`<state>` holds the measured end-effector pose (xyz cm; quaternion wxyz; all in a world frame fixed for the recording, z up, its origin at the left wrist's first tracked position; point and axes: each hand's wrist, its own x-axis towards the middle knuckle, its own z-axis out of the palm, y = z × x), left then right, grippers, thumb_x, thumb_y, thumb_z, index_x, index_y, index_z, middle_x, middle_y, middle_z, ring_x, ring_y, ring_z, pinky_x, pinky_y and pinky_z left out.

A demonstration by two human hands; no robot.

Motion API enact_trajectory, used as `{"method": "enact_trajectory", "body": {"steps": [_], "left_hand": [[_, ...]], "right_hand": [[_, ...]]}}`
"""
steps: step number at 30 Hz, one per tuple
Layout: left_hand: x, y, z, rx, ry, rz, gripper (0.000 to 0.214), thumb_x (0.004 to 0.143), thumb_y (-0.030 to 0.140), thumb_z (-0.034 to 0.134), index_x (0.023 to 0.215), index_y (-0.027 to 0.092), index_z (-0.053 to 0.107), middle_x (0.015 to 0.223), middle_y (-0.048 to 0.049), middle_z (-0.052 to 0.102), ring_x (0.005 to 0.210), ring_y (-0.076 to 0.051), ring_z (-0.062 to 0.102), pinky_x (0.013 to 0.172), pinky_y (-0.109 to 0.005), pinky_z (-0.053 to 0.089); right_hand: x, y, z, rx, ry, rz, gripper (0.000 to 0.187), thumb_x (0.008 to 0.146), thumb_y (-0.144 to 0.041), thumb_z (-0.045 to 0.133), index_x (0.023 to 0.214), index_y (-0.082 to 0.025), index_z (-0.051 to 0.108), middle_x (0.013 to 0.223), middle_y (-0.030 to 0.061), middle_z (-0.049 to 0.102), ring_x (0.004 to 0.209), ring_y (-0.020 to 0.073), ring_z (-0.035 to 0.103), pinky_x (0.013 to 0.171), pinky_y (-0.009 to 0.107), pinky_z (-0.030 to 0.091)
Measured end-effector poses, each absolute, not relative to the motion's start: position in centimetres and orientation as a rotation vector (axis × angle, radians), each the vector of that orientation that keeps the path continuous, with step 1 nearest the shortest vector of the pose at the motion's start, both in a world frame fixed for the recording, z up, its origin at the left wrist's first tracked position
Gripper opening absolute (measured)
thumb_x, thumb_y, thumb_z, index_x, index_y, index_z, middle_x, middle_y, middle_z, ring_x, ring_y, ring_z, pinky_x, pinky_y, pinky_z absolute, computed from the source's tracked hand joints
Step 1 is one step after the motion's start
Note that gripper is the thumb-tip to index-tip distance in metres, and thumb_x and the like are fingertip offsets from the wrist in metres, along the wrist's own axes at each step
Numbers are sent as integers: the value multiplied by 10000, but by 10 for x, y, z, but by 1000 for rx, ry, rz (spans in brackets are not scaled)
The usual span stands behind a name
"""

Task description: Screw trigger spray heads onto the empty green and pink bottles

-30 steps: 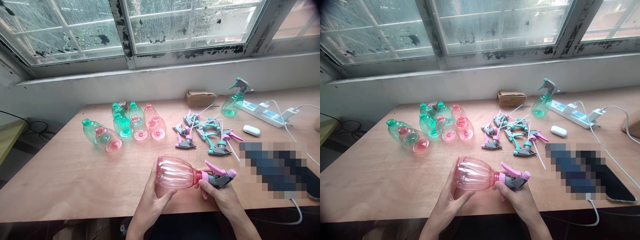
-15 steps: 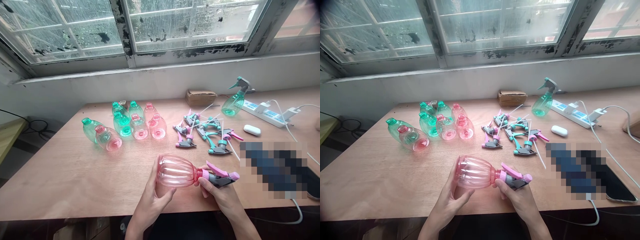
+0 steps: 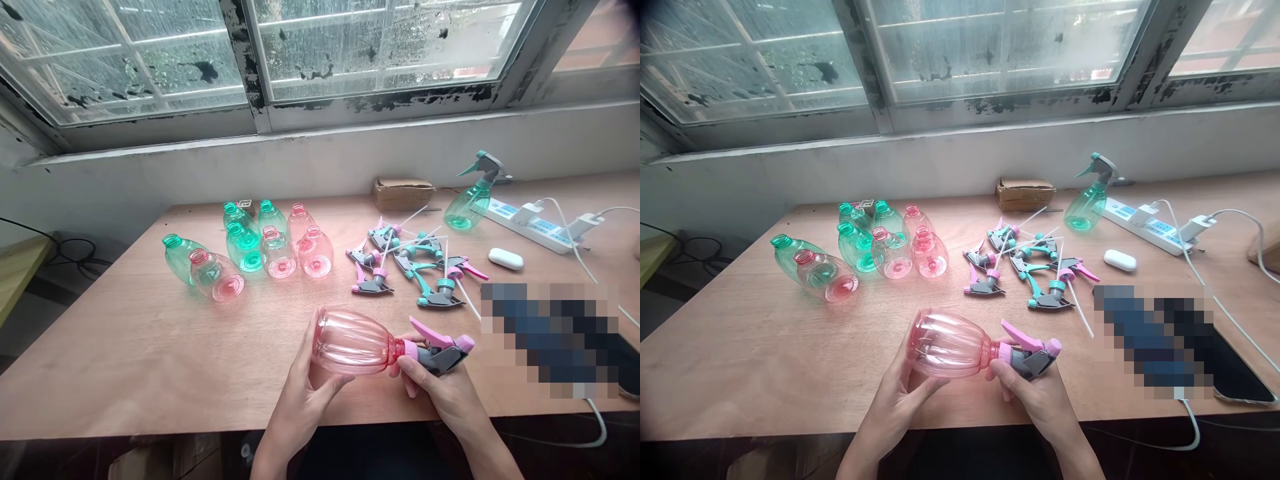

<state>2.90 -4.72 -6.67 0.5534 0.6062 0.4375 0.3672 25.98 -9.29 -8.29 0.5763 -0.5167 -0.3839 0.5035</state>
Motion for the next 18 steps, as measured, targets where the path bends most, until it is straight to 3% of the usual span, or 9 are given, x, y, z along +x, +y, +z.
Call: {"method": "enact_trajectory", "body": {"steps": [6, 12, 18], "left_hand": [[28, -47, -63, 1399, 970, 855, 810, 994, 429, 690, 1664, 397, 237, 1782, 28, 224, 1644, -260, 169, 1348, -421, 155], [26, -49, -62, 1501, 1021, 824, 797, 999, 387, 695, 1647, 468, 238, 1783, 82, 194, 1648, -240, 147, 1354, -405, 121], [28, -48, -60, 1386, 992, 846, 819, 984, 451, 702, 1662, 384, 247, 1777, 19, 241, 1643, -270, 169, 1351, -431, 160]], "right_hand": [[261, -94, -87, -1200, -882, 1183, 389, 904, -470, 827, 1136, -195, 680, 691, 23, 745, 499, 180, 546, 567, 331, 451], [262, -91, -87, -1131, -822, 1173, 303, 917, -448, 825, 1007, -206, 666, 707, 24, 742, 470, 158, 542, 513, 299, 411], [261, -93, -87, -1191, -892, 1188, 352, 911, -440, 833, 1118, -196, 685, 719, 29, 751, 512, 164, 549, 560, 311, 464]]}}
